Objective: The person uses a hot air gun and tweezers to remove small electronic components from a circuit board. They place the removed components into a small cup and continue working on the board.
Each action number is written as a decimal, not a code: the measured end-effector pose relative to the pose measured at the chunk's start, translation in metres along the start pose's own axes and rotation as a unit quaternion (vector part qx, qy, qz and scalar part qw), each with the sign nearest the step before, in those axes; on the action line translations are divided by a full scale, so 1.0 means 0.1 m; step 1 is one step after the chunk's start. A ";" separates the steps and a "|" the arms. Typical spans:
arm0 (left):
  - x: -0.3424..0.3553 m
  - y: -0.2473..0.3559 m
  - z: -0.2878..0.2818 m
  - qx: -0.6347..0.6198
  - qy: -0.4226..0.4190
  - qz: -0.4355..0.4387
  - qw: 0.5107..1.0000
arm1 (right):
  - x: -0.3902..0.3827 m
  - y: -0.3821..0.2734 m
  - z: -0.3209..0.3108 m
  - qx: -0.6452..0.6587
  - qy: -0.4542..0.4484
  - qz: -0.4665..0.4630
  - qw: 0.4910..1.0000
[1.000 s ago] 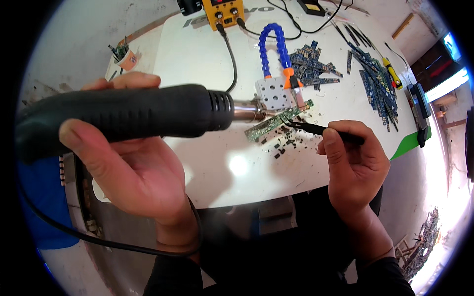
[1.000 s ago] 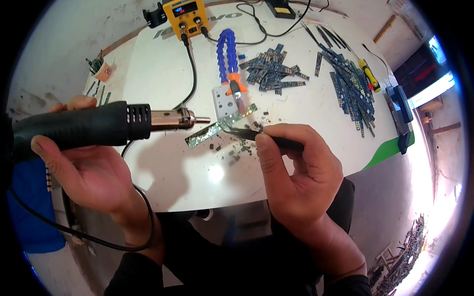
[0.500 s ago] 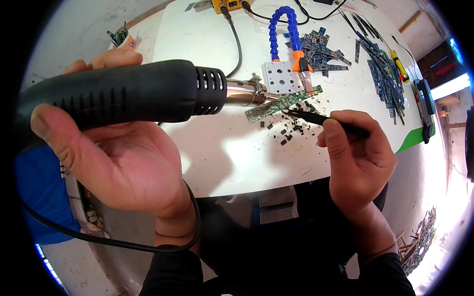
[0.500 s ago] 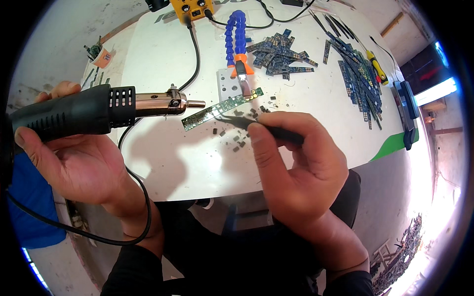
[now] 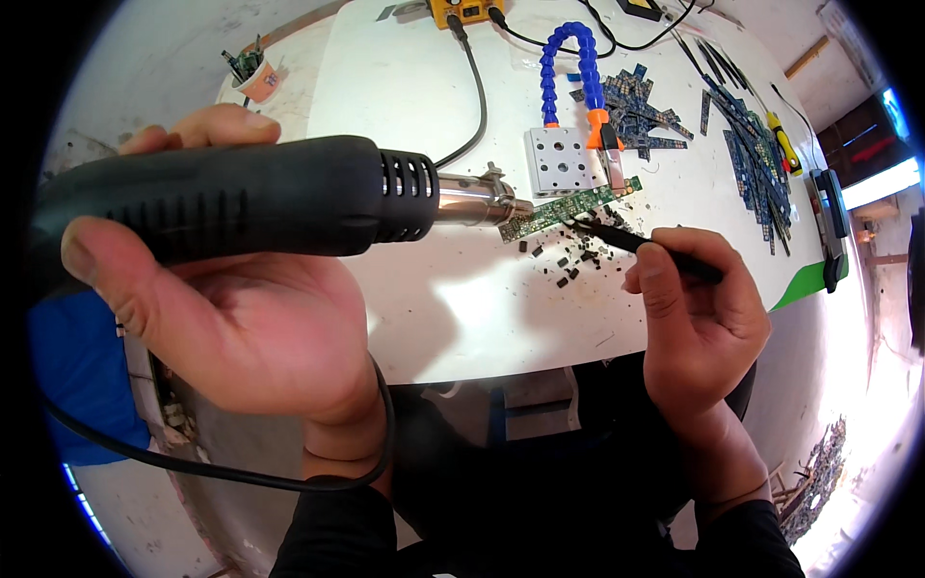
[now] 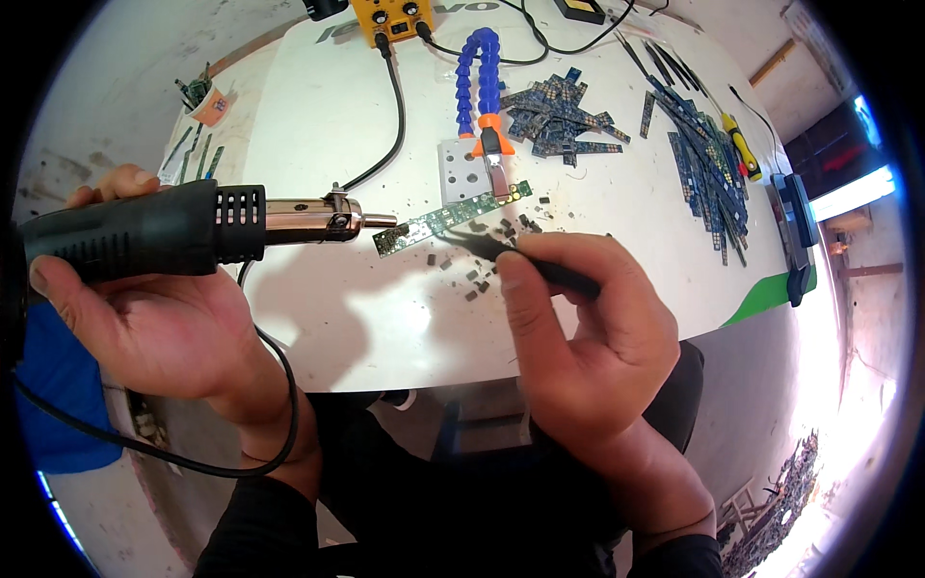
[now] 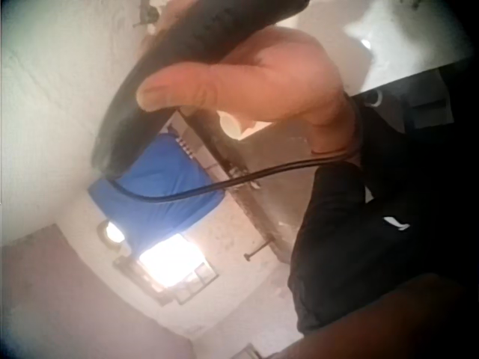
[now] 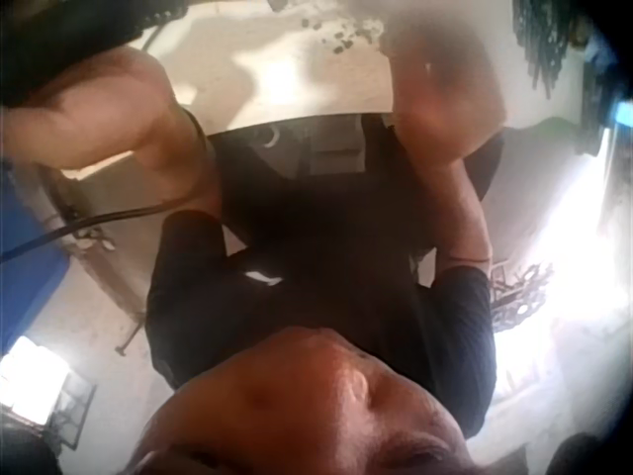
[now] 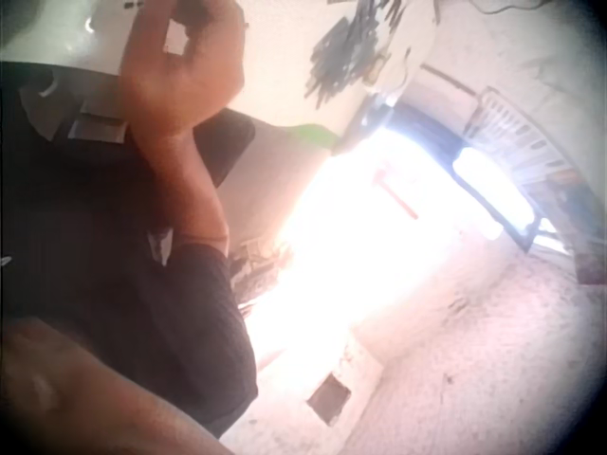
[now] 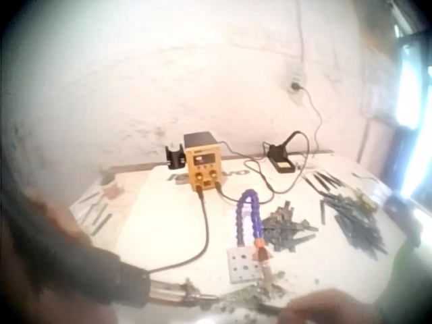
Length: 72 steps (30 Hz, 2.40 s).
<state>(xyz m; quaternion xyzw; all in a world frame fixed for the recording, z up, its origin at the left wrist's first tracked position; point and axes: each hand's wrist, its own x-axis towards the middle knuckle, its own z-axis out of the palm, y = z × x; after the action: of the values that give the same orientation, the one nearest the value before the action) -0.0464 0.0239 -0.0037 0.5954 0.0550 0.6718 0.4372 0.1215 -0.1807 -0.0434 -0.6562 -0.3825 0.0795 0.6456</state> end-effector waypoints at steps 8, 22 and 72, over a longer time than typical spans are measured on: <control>-0.01 0.02 0.02 0.001 0.020 0.003 1.000 | -0.03 -0.05 0.07 -0.014 -0.033 -0.024 0.999; -0.02 0.05 0.08 0.048 0.063 0.005 0.997 | -0.09 -0.09 0.18 -0.015 -0.053 -0.011 0.998; -0.02 0.09 0.15 0.037 0.094 -0.021 0.995 | -0.07 -0.06 0.18 0.016 -0.032 0.020 0.999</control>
<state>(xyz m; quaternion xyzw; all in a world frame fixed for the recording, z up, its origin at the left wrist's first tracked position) -0.0385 0.0107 0.0041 0.5437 0.1333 0.7130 0.4221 0.1034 -0.1717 -0.0433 -0.6504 -0.3882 0.1197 0.6419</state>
